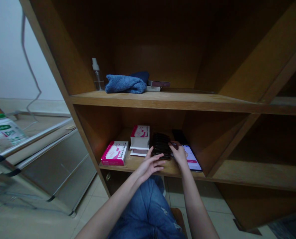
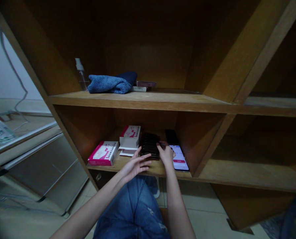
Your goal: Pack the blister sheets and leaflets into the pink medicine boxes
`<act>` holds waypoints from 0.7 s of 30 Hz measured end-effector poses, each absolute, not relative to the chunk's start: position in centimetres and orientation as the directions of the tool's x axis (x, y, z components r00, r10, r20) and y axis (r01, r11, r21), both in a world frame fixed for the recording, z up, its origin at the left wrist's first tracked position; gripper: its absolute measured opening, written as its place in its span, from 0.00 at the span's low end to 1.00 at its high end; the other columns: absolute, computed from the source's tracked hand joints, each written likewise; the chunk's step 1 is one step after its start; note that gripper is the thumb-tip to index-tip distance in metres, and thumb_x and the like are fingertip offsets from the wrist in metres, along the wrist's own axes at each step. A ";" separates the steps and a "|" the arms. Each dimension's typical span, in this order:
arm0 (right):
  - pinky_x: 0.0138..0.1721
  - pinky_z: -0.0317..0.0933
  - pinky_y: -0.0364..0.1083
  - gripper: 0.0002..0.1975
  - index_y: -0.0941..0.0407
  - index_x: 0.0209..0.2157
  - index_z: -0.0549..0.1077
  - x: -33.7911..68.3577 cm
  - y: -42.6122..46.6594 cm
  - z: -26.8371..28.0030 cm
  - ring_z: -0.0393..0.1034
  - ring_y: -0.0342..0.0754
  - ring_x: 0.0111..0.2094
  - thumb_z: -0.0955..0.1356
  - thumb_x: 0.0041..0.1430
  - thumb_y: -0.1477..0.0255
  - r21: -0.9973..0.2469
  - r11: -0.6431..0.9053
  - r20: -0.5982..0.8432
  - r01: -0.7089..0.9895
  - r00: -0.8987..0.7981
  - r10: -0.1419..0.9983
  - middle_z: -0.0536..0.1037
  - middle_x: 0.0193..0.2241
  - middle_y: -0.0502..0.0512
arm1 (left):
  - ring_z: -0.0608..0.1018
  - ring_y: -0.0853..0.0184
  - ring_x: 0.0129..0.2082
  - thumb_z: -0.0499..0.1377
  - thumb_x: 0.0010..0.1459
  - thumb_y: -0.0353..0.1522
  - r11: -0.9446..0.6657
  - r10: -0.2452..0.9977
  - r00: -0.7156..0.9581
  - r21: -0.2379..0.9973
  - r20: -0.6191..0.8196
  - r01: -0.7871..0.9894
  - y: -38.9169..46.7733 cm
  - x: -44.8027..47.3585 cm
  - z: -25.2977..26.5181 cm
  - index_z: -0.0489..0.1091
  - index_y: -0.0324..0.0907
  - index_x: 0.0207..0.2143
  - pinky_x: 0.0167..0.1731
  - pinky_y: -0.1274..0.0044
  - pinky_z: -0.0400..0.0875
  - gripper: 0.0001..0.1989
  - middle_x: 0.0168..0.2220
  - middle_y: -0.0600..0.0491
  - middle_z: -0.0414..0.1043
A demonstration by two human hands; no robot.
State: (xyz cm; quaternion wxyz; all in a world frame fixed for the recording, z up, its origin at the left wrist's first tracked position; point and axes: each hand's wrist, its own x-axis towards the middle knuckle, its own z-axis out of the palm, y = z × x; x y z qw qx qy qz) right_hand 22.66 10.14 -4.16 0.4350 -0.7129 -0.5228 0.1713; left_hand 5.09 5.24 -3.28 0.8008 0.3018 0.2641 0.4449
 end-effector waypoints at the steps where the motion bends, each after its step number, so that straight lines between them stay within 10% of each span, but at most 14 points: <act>1: 0.45 0.56 0.52 0.19 0.52 0.41 0.73 22.7 10.2 -4.2 0.71 0.54 0.42 0.62 0.53 0.57 -0.813 -0.050 0.227 0.580 0.395 0.890 0.78 0.36 0.54 | 0.79 0.64 0.34 0.59 0.51 0.25 0.420 0.874 0.461 0.717 -0.155 -0.556 5.2 5.1 -3.3 0.40 0.53 0.61 0.31 0.75 0.72 0.41 0.52 0.41 0.67; 13: 0.42 0.59 0.48 0.18 0.52 0.39 0.73 22.2 9.9 -5.2 0.71 0.51 0.40 0.61 0.53 0.57 -0.866 0.038 0.263 0.499 0.388 0.883 0.78 0.37 0.53 | 0.76 0.58 0.45 0.57 0.52 0.25 0.357 0.911 0.405 0.635 -0.075 -0.685 5.6 6.1 -3.4 0.45 0.58 0.58 0.33 0.74 0.74 0.37 0.50 0.50 0.62; 21: 0.42 0.58 0.48 0.19 0.53 0.39 0.72 21.6 9.5 -4.6 0.70 0.51 0.39 0.61 0.52 0.56 -0.861 0.031 0.276 0.508 0.414 0.867 0.78 0.37 0.54 | 0.77 0.75 0.28 0.55 0.53 0.27 0.356 0.929 0.337 0.599 -0.149 -0.717 5.5 6.4 -3.8 0.48 0.56 0.57 0.25 0.83 0.71 0.32 0.48 0.52 0.66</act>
